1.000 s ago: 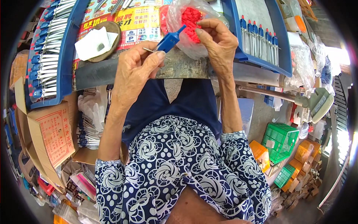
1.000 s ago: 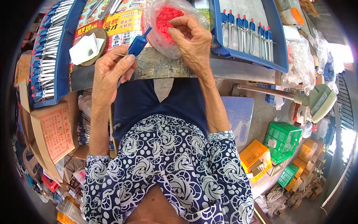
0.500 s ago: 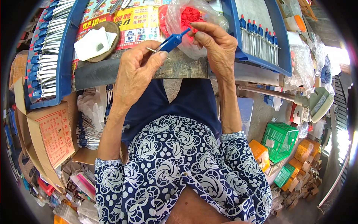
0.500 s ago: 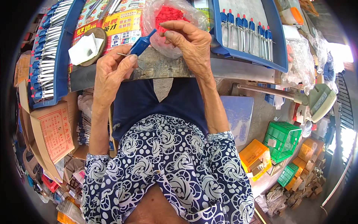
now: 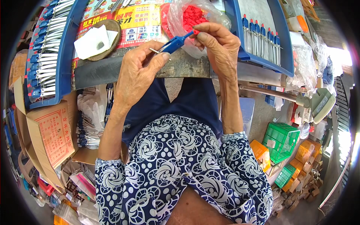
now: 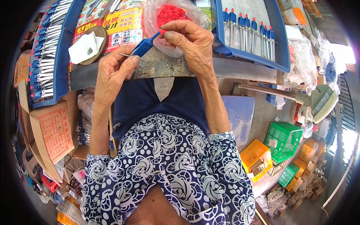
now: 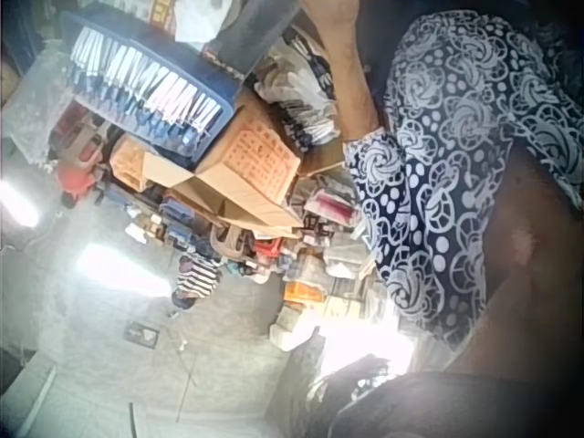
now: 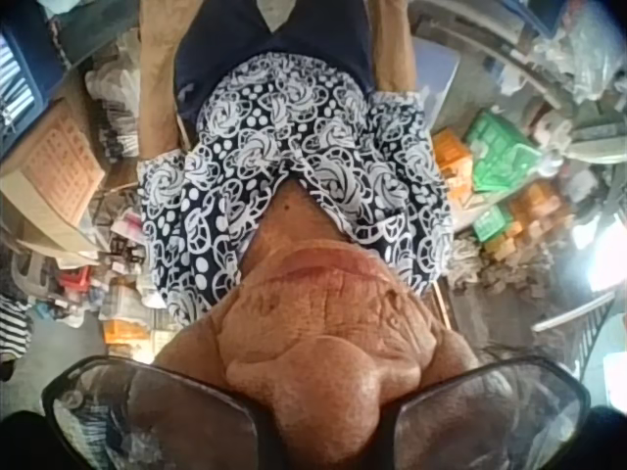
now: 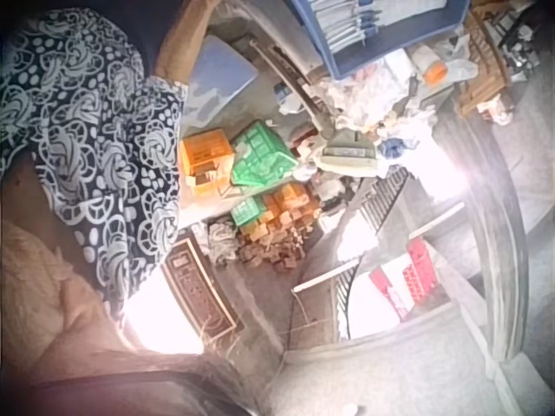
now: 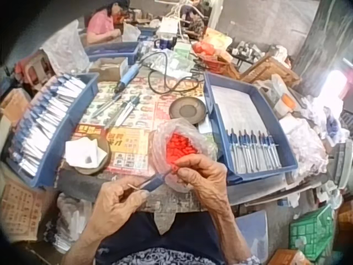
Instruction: Assembling small blue components by inserting red plastic pieces.
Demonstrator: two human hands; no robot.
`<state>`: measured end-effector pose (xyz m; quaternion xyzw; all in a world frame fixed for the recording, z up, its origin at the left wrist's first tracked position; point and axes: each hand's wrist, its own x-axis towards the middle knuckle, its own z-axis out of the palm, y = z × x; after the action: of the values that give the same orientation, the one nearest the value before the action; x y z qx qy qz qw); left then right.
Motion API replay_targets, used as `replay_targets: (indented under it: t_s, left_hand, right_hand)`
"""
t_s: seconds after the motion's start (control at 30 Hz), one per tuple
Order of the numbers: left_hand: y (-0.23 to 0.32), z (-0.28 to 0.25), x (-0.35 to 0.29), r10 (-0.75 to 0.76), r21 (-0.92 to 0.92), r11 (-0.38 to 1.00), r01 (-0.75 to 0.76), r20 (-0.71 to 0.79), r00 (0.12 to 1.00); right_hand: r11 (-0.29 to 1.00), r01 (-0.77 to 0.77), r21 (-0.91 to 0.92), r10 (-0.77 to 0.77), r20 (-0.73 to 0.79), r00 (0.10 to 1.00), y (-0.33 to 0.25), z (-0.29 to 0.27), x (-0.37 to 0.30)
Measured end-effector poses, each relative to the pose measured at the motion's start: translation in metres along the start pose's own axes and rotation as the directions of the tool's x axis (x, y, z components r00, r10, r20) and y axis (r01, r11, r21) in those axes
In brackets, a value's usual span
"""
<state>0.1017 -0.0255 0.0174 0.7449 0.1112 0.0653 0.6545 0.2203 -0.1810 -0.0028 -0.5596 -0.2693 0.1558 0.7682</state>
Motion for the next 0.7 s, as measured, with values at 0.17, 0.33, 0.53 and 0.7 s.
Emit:
replay_targets:
  t_s: [0.17, 0.33, 0.53, 0.7]
  left_hand:
    - [0.0001, 0.0005, -0.0008, 0.019, 0.031, 0.999, -0.019, 0.002, 1.0]
    - [0.0019, 0.002, -0.0028, 0.068, 0.119, 0.991, -0.066, -0.015, 0.998]
    - [0.0055, 0.0029, -0.0045, 0.184, 0.282, 0.944, -0.17, -0.024, 0.983]
    - [0.007, 0.0013, -0.0068, 0.206, 0.399, 0.898, -0.187, -0.004, 0.979]
  right_hand:
    - [1.0, 0.001, -0.001, -0.001, -0.001, 1.0, -0.0015, -0.0003, -0.0007]
    - [1.0, 0.009, -0.011, -0.009, 0.018, 1.0, -0.0015, -0.0019, -0.0017]
    - [1.0, 0.018, -0.019, -0.017, 0.035, 0.999, 0.0004, -0.0024, -0.0022]
    - [0.999, 0.008, -0.039, -0.006, 0.043, 0.999, 0.0015, -0.0008, -0.0038]
